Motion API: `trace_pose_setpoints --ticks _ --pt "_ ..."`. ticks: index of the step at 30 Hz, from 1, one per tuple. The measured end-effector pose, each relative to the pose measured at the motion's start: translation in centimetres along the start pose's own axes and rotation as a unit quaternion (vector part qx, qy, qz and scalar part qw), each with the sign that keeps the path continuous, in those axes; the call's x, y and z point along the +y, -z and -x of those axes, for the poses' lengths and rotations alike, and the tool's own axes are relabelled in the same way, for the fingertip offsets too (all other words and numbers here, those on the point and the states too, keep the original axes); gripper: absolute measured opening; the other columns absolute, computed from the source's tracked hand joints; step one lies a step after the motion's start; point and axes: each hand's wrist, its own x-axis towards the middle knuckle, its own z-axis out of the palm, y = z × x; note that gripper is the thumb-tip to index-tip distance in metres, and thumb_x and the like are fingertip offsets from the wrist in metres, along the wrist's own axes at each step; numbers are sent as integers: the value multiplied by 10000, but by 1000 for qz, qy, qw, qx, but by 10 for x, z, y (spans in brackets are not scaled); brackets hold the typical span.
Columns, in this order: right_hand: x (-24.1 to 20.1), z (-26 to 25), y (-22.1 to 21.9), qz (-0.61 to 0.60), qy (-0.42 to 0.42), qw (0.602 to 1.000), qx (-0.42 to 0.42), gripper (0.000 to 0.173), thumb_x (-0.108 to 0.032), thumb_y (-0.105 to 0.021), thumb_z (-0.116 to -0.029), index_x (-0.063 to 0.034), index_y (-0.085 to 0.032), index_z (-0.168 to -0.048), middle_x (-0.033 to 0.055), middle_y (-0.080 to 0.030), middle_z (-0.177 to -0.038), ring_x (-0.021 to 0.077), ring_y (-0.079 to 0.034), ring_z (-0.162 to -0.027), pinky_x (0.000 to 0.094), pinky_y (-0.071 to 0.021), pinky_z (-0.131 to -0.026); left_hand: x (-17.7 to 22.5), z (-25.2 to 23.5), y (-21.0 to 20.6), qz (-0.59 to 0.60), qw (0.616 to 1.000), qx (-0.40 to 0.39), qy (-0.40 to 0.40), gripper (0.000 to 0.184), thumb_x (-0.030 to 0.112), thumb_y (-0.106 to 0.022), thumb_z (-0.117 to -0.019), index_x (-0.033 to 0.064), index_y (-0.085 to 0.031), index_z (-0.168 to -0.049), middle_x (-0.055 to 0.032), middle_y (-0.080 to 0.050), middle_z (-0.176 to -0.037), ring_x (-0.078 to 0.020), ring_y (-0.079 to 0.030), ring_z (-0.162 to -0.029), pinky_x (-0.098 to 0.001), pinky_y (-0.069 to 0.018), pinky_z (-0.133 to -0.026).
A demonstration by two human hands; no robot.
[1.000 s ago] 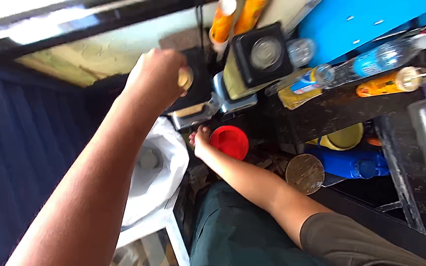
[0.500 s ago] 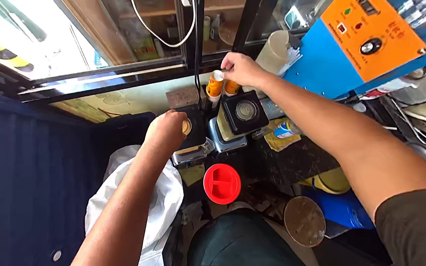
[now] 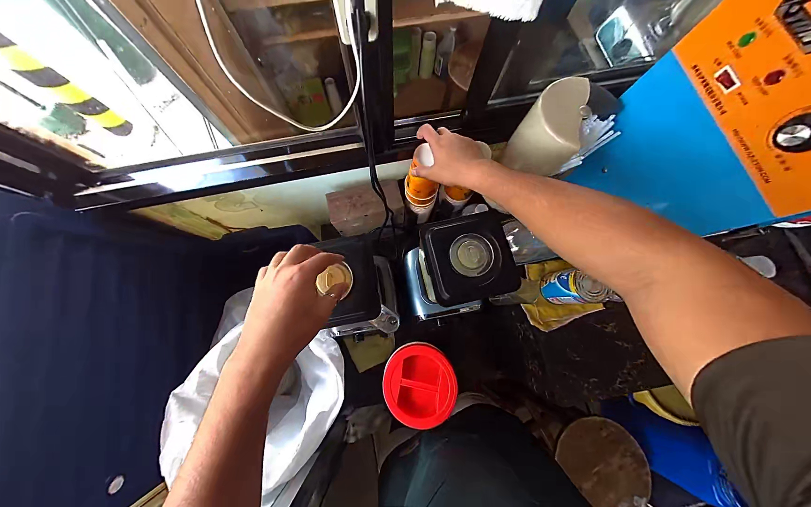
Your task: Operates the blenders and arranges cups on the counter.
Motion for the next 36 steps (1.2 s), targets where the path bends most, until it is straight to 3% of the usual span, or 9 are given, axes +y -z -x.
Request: trace_pose_setpoints --ticks 5,10,14,18,20,25,30,32,36 --pt "-1 31 49 3 24 996 83 684 -644 -650 -889 -226 -563 -1424 217 -605 -1275 420 -634 -1094 616 -540 -830 45 -31 4 14 995 88 -40 296 331 -745 -927 137 -731 -1149 -88 -688 -1132 -294 -641 -1074 -557 -507 -932" --pt "13 159 117 -168 6 953 254 595 -512 -680 -938 -148 -578 -1397 130 -609 -1317 265 -615 -1169 487 -541 -961 94 -125 -9 40 998 -11 -56 427 312 -711 -957 50 -626 -1283 -173 -676 -1170 -334 -684 -1019 -568 -561 -894" --pt "58 301 98 -486 -42 844 223 710 -341 -753 -882 -182 -386 -1468 70 -567 -1341 224 -624 -1163 437 -589 -915 110 -224 -68 -50 993 -97 -37 644 316 -783 -871 52 -539 -1405 -243 -606 -1302 -425 -638 -1144 -642 -529 -924" --pt "79 412 49 -670 -141 711 160 1041 -449 -901 -709 -153 -329 -1527 67 -598 -1337 223 -622 -1206 436 -573 -981 111 -282 -119 -106 980 -163 43 845 429 -829 -815 12 -475 -1460 -333 -537 -1373 -517 -590 -1194 -709 -493 -934" --pt "82 465 23 -686 -192 685 152 1028 -447 -917 -686 -138 -389 -1512 45 -621 -1347 199 -624 -1220 403 -569 -1002 109 -294 -132 -114 977 -168 63 819 461 -817 -820 -24 -513 -1406 -330 -610 -1276 -514 -603 -1188 -713 -485 -948" --pt "66 543 -25 -709 -278 623 179 961 -278 -924 -651 -139 -425 -1461 54 -650 -1302 205 -656 -1176 379 -587 -970 124 -298 -107 -122 981 -132 77 418 343 -736 -873 -64 -686 -957 -315 -678 -1048 -503 -661 -1033 -724 -515 -820" --pt "30 558 -47 -701 -303 611 207 907 -232 -861 -697 -107 -416 -1478 63 -638 -1323 197 -653 -1180 393 -588 -968 107 -290 -105 -102 980 -168 -19 750 436 -834 -810 74 -569 -1411 -320 -640 -1248 -529 -600 -1187 -766 -456 -957" --pt "11 567 -51 -701 -301 607 223 883 -220 -865 -696 -108 -439 -1462 56 -645 -1310 188 -652 -1178 379 -584 -970 97 -290 -127 -111 978 -176 -29 806 397 -861 -775 121 -536 -1459 -327 -612 -1293 -530 -594 -1195 -751 -469 -954" --pt "-22 604 -62 -691 -330 596 240 874 -247 -887 -703 -114 -443 -1444 22 -662 -1274 162 -661 -1146 379 -588 -955 92 -297 -143 -118 981 -147 -55 810 376 -862 -796 5 -484 -1410 -342 -569 -1305 -523 -605 -1163 -714 -504 -923"
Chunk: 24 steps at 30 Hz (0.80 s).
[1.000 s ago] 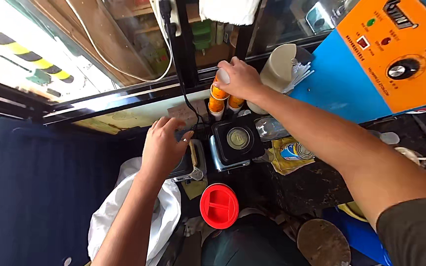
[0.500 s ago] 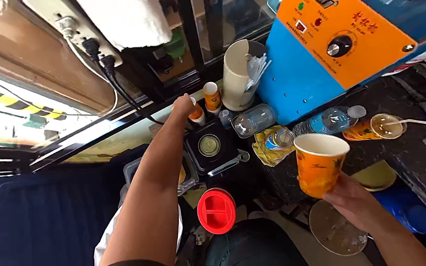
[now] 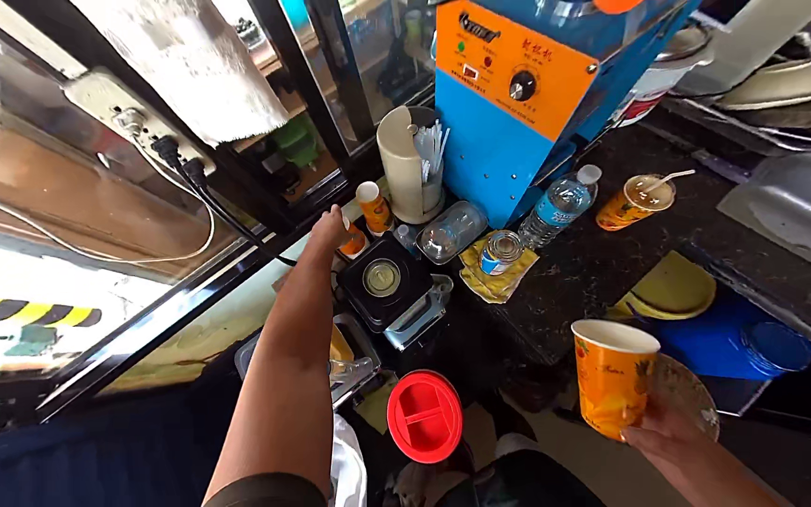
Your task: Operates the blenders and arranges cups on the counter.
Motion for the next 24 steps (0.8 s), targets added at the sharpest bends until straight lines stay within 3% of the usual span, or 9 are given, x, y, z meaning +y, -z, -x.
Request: trace_pose_setpoints --ticks 4,8,13,19,20,22,23,24 --pt "9 33 21 -1 -19 1000 1 869 -178 -840 -777 -87 -327 -1473 13 -626 -1301 162 -638 -1183 402 -558 -1005 11 -3 5 -24 999 28 7 679 324 -825 -817 46 -523 -1358 -289 -659 -1161 -493 -649 -1093 -705 -522 -853" --pt "14 31 47 -9 -33 999 -7 849 -161 -809 -814 -80 -290 -1480 22 -600 -1320 161 -623 -1201 410 -540 -1031 15 5 35 -10 997 70 -5 684 384 -853 -786 176 -571 -1373 -242 -695 -1159 -485 -660 -1087 -730 -511 -847" --pt "9 -19 62 37 -41 998 -20 829 -152 -763 -808 -36 -325 -1502 64 -602 -1331 153 -628 -1188 375 -562 -990 28 36 90 -12 990 133 -51 494 455 -801 -846 185 -697 -1245 -179 -725 -1138 -423 -679 -1087 -718 -511 -890" --pt "-17 -94 80 62 -31 996 -57 988 -292 -880 -734 -84 -358 -1547 91 -613 -1393 206 -636 -1228 375 -579 -996 44 120 135 3 976 206 -67 612 462 -800 -854 199 -619 -1376 -203 -659 -1279 -450 -623 -1183 -734 -487 -945" --pt "-29 -103 84 87 -33 994 -60 1017 -295 -883 -740 -74 -327 -1563 100 -599 -1402 204 -634 -1228 372 -579 -998 37 139 134 18 974 207 -92 658 468 -801 -857 205 -572 -1415 -205 -647 -1290 -430 -639 -1150 -703 -517 -912" --pt "-43 -129 96 158 -14 985 -72 970 -252 -856 -784 -18 -301 -1543 136 -603 -1361 193 -650 -1178 358 -580 -975 21 190 108 104 968 174 -150 753 478 -758 -899 168 -423 -1498 -182 -614 -1297 -281 -689 -1033 -496 -603 -801" --pt "-43 -146 104 196 7 978 -74 931 -238 -854 -791 11 -324 -1515 153 -611 -1331 190 -653 -1157 355 -575 -972 35 225 90 202 960 146 -129 804 449 -770 -890 176 -371 -1532 -139 -581 -1353 -223 -669 -1079 -426 -589 -860" --pt "-39 -162 113 237 24 969 -69 910 -243 -854 -790 19 -346 -1498 167 -608 -1324 196 -645 -1165 364 -563 -987 52 255 67 306 939 112 -111 871 495 -783 -841 227 -361 -1554 -38 -572 -1389 -139 -640 -1140 -344 -572 -930"
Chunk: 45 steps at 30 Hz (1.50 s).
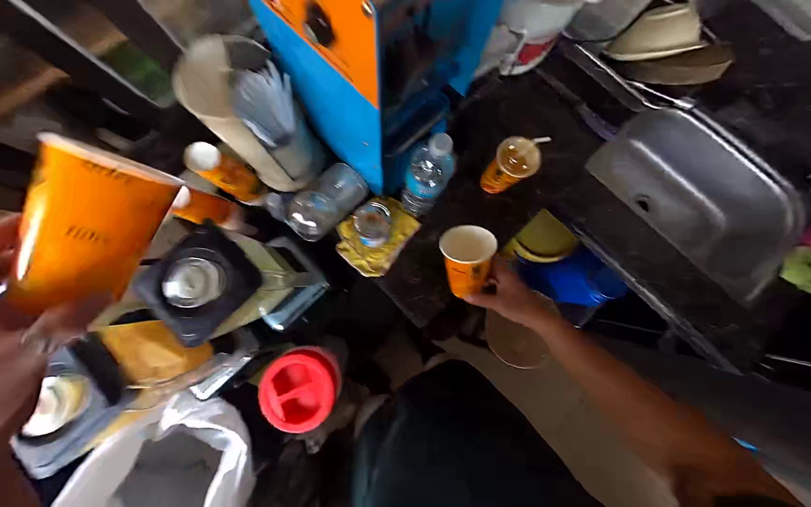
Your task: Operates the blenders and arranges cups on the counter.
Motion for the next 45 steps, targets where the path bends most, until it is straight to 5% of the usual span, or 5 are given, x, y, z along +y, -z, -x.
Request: trace_pose_setpoints --ticks 7,14,32,40,45 --pt "55 -53 9 199 63 975 69 1007 -383 -912 -706 15 -414 -1486 246 -532 -1421 343 -516 -1340 516 -441 -1132 54 90 -269 381 907 -127 126 837 234 -943 -681 12 -507 -1360 -79 -710 -1207 -200 -692 -1121 -405 -594 -987" --pt "76 -50 6 265 71 957 96 992 -417 -950 -651 -24 -492 -1439 231 -531 -1416 392 -475 -1347 572 -372 -1146 14 73 -412 62 997 -40 33 695 306 -870 -726 67 -628 -1332 -115 -672 -1285 -314 -568 -1240 -561 -410 -1067" --pt "78 -59 6 273 92 954 84 890 -462 -945 -630 -100 -593 -1364 149 -589 -1350 338 -509 -1282 551 -387 -1104 5 90 -387 29 996 -72 51 1057 200 -891 -760 62 -266 -1600 -219 -444 -1520 -279 -554 -1310 -401 -520 -1051" --pt "91 -54 15 266 117 953 82 1038 -496 -917 -675 45 -469 -1439 254 -560 -1394 354 -529 -1331 507 -415 -1158 -31 209 -286 -50 982 24 181 243 215 -646 -963 8 -645 -836 -104 -655 -805 -218 -660 -782 -427 -562 -758" --pt "99 -26 6 237 180 945 133 778 -173 -770 -869 164 -365 -1441 393 -450 -1423 446 -461 -1369 490 -391 -1173 -50 269 -222 -7 946 241 217 177 139 -669 -940 30 -602 -817 -33 -586 -722 -111 -583 -662 -290 -525 -639"
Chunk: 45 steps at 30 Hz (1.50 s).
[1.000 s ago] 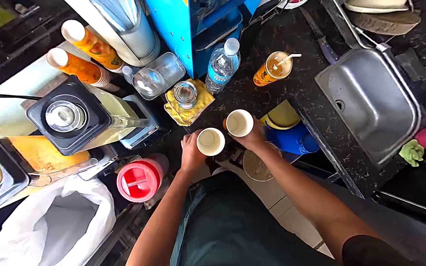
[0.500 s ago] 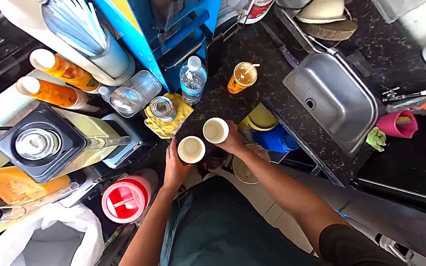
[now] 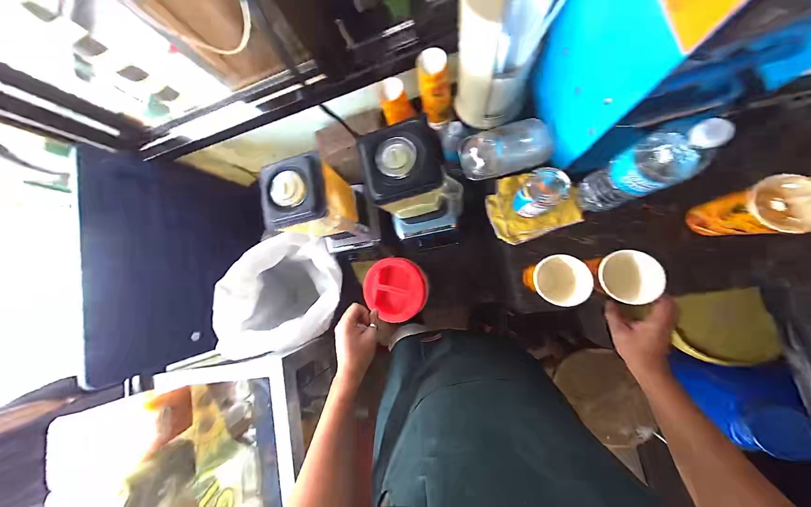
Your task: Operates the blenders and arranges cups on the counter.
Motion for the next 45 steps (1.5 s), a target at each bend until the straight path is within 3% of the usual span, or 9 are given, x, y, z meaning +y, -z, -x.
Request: trace_pose_setpoints --ticks 3,6,10,15,20,26,32,42,45 --pt "-20 40 -7 -43 -190 979 67 587 -155 -672 -973 165 -392 -1377 362 -503 -1353 387 -536 -1262 439 -466 -1072 3 -21 55 2 999 43 -15 208 162 -689 -945 -33 -651 -1004 -112 -684 -888 -172 -677 -831 -355 -584 -785" --pt "-28 91 -28 -44 -369 921 -112 512 -265 -523 -1067 120 -437 -1393 332 -560 -1276 390 -609 -1100 534 -513 -955 5 -63 109 -32 999 20 -16 341 188 -693 -957 -27 -635 -1216 -171 -694 -1147 -241 -686 -1065 -443 -572 -941" --pt "-75 128 -76 -8 -256 877 -407 353 -238 -581 -1053 33 -615 -1276 244 -661 -1194 344 -658 -1080 526 -527 -964 19 -128 163 -136 987 -32 -74 391 289 -678 -990 73 -642 -1314 -145 -618 -1355 -277 -605 -1242 -497 -517 -1029" --pt "-176 93 -154 -70 -228 896 -374 339 -250 -510 -1078 -6 -610 -1292 187 -671 -1167 261 -683 -993 444 -569 -890 16 -165 178 -107 976 -3 -188 368 253 -686 -981 92 -654 -1311 -114 -601 -1397 -264 -540 -1328 -489 -451 -1106" --pt "-203 28 -233 -142 -281 907 -281 381 -281 -468 -1098 -11 -578 -1344 181 -657 -1222 240 -677 -1040 409 -569 -879 -34 -148 131 23 979 -16 -204 265 262 -636 -987 21 -668 -880 -88 -653 -871 -185 -650 -844 -398 -562 -783" --pt "-192 -15 -286 -178 -339 894 -233 443 -371 -451 -1098 -47 -549 -1384 173 -661 -1228 268 -683 -1023 445 -567 -879 -128 -137 8 53 925 -338 165 371 359 -560 -1039 61 -687 -1219 -106 -736 -1050 -202 -714 -948 -454 -573 -909" --pt "-184 -34 -303 -201 -345 893 -207 410 -333 -397 -1111 -44 -563 -1349 148 -675 -1197 246 -681 -1005 433 -560 -859 -161 -151 -67 205 909 -254 260 459 361 -445 -1101 10 -570 -1369 -185 -698 -1156 -263 -694 -1044 -470 -560 -948" --pt "-156 -41 -303 -210 -326 882 -267 358 -342 -482 -1094 -62 -573 -1298 110 -686 -1113 197 -683 -885 375 -574 -769 -176 -152 -89 280 894 -185 298 335 269 -478 -1100 0 -653 -1196 -129 -734 -1018 -205 -726 -876 -395 -611 -808" --pt "-167 -49 -297 -194 -321 887 -269 354 -318 -460 -1102 -26 -639 -1191 90 -687 -957 159 -661 -759 330 -567 -676 -168 -155 -87 309 884 -156 315 323 232 -449 -1108 -6 -668 -1110 -104 -728 -934 -176 -704 -796 -355 -598 -745"
